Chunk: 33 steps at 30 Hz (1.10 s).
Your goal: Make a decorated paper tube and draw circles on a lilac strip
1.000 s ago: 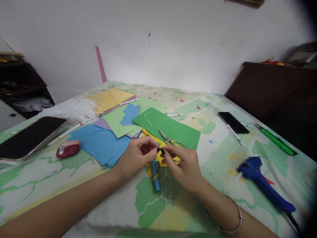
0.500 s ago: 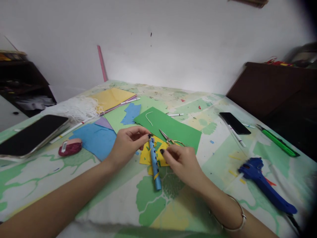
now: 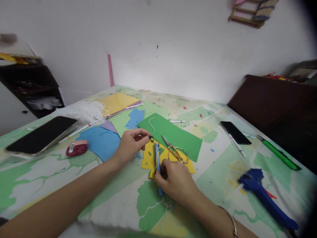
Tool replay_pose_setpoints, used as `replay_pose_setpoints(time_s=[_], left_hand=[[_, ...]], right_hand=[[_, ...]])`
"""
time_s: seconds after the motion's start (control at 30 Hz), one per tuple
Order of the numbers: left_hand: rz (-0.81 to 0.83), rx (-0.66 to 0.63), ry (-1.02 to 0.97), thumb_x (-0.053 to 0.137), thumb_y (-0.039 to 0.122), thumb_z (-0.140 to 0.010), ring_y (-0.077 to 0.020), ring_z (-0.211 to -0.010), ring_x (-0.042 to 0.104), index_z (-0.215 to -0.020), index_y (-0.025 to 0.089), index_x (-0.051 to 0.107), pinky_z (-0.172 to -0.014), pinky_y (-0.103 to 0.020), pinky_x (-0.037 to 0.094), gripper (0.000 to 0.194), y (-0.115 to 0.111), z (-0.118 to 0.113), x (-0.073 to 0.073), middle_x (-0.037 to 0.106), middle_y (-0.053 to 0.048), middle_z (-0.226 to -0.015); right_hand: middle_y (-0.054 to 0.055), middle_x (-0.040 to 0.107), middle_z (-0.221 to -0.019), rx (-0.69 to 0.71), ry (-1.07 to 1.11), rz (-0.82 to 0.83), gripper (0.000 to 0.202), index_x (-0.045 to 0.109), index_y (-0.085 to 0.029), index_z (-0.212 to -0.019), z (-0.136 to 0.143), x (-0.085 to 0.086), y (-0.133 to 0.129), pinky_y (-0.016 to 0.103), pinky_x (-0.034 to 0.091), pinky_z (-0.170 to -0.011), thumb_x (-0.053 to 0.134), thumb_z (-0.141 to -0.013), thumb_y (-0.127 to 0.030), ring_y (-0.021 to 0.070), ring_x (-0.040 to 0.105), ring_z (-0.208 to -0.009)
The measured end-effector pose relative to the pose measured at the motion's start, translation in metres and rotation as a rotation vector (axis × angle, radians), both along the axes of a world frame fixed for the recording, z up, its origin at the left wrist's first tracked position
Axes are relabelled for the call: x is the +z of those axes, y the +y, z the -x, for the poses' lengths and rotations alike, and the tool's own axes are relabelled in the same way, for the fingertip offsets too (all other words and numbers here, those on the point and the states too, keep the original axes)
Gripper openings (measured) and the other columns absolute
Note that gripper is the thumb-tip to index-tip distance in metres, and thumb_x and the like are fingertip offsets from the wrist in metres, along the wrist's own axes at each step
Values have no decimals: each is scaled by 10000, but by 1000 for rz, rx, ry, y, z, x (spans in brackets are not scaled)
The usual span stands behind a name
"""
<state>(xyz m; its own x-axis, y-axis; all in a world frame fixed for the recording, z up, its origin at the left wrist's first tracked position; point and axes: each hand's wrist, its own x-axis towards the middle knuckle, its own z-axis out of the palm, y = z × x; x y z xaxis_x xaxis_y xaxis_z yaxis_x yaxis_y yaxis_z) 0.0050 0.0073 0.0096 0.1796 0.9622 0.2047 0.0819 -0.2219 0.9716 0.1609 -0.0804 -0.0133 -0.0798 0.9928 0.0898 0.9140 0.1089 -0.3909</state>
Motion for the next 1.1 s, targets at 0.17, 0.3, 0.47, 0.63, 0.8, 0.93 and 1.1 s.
replay_pose_setpoints(time_s=[0.17,0.3,0.47,0.63,0.8,0.93,1.1], left_hand=[[32,-8,-37,651,247,-692,-59,-410,448,-759,144,635,-383,-154,305,123,0,1,1,512,61,-464],[51,-9,-84,666,255,-678,-67,-406,449,-749,148,635,-388,-166,304,132,3,1,-1,528,51,-475],[39,40,-156,660,253,-671,-77,-407,443,-729,151,620,-402,-171,301,124,4,3,3,499,55,-432],[45,72,-260,656,248,-655,-75,-398,430,-710,155,612,-408,-176,311,117,4,5,8,493,61,-424],[74,94,-375,688,223,-632,-80,-494,508,-705,152,618,-474,-176,397,124,8,7,6,557,48,-523],[157,39,-468,712,243,-656,-117,-717,620,-732,152,616,-634,-216,506,153,11,9,1,649,-3,-774],[331,-122,-609,675,179,-700,-214,-901,676,-767,144,574,-833,-327,528,126,12,9,1,703,-114,-945]], right_hand=[[13,602,-571,-26,11,-8,225,535,-179,-625,2,-2,2,250,169,-499,569,-744,-368,115,459,-509],[5,581,-553,-23,28,-21,164,523,-176,-609,1,-2,2,245,190,-498,574,-723,-283,111,449,-497],[-13,562,-563,2,199,-52,112,492,-178,-618,-3,4,3,218,257,-490,539,-720,-186,107,465,-508],[-32,576,-563,-23,398,-144,40,514,-190,-778,-11,7,8,208,316,-458,527,-783,-228,115,491,-470],[32,687,-797,-105,449,-345,118,551,-189,-909,-20,3,11,245,469,-592,522,-839,-280,166,654,-667],[73,704,-940,-86,320,-551,226,566,-178,-1064,-23,0,12,284,522,-698,491,-864,-253,193,679,-801],[87,675,-1040,42,228,-666,302,547,-195,-1179,-22,-4,13,284,526,-738,426,-902,-181,190,653,-893]])
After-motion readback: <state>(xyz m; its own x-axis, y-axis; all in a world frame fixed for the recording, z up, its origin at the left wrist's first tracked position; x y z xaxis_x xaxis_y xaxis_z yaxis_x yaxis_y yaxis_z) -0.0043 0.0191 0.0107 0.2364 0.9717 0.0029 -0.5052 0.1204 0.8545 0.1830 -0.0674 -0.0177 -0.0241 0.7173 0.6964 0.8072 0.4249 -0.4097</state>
